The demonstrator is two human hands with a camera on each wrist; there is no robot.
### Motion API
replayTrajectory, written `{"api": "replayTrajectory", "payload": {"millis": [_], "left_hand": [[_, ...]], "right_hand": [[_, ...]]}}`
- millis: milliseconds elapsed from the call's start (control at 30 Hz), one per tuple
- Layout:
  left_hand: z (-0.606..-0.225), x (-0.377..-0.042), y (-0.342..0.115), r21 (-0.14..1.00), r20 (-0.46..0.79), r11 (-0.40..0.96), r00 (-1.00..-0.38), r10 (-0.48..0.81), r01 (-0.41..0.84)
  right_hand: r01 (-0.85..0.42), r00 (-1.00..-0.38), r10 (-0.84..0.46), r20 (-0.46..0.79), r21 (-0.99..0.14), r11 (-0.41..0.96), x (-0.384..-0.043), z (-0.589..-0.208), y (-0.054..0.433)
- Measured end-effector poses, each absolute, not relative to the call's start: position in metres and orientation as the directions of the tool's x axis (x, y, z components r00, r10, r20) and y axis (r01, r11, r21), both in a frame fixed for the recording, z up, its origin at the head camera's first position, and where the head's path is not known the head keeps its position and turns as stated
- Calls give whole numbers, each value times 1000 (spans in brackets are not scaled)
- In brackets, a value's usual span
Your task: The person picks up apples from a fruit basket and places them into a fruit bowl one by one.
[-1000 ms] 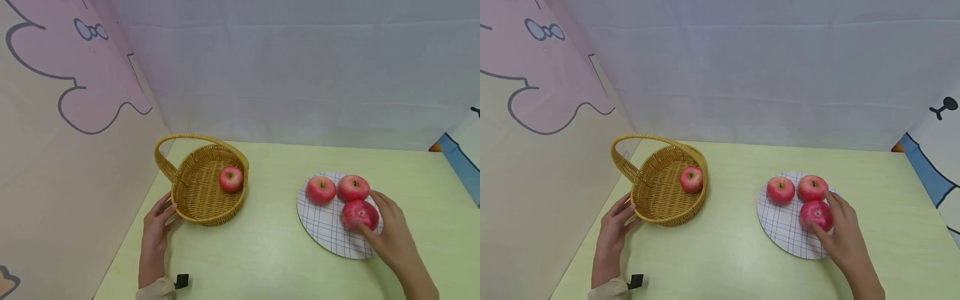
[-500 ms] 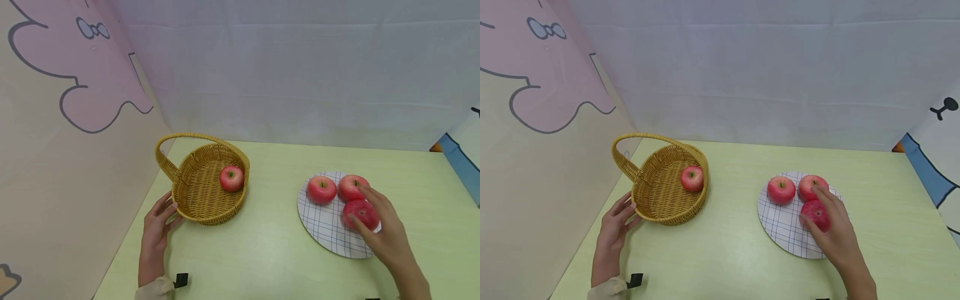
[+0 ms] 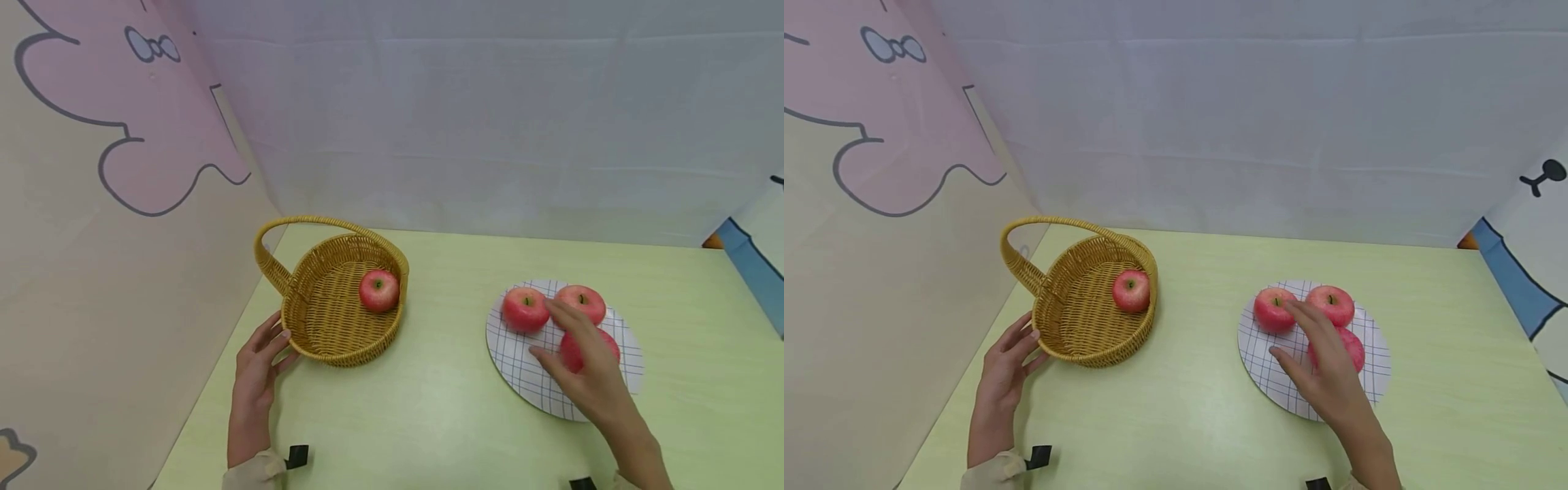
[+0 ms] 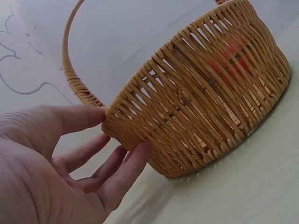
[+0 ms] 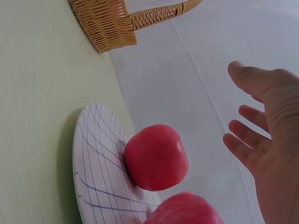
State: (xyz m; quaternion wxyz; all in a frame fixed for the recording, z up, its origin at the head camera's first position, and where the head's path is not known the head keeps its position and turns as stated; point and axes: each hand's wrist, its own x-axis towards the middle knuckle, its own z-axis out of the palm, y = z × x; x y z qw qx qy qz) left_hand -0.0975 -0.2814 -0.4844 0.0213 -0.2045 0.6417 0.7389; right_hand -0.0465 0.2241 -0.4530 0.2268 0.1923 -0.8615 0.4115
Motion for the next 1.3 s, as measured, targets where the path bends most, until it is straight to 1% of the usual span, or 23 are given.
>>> {"api": "replayTrajectory", "payload": {"millis": [200, 400, 467, 700, 967, 1300], "left_hand": [[-485, -97, -282, 940, -326, -179, -918, -226, -290], [-486, -99, -282, 943, -316, -176, -923, -219, -281], [-486, -99, -282, 943, -316, -179, -923, -219, -280], [-487, -99, -283, 939, -327, -187, -918, -223, -289], [-487, -98, -282, 939, -327, -186, -917, -228, -289], [-486, -98, -281, 942, -324, -172, -918, -229, -289]], "right_hand": [[-538, -820, -181, 544, -622, 569, -54, -449, 206], [-465, -880, -232, 415, -646, 605, -62, -449, 182], [-451, -890, -255, 379, -643, 620, -66, -450, 175], [-503, -864, -338, 373, -639, 582, -79, -450, 148], [-518, -851, -403, 337, -668, 534, -90, -444, 123], [-588, -800, -469, 375, -645, 489, -104, -440, 99]]}}
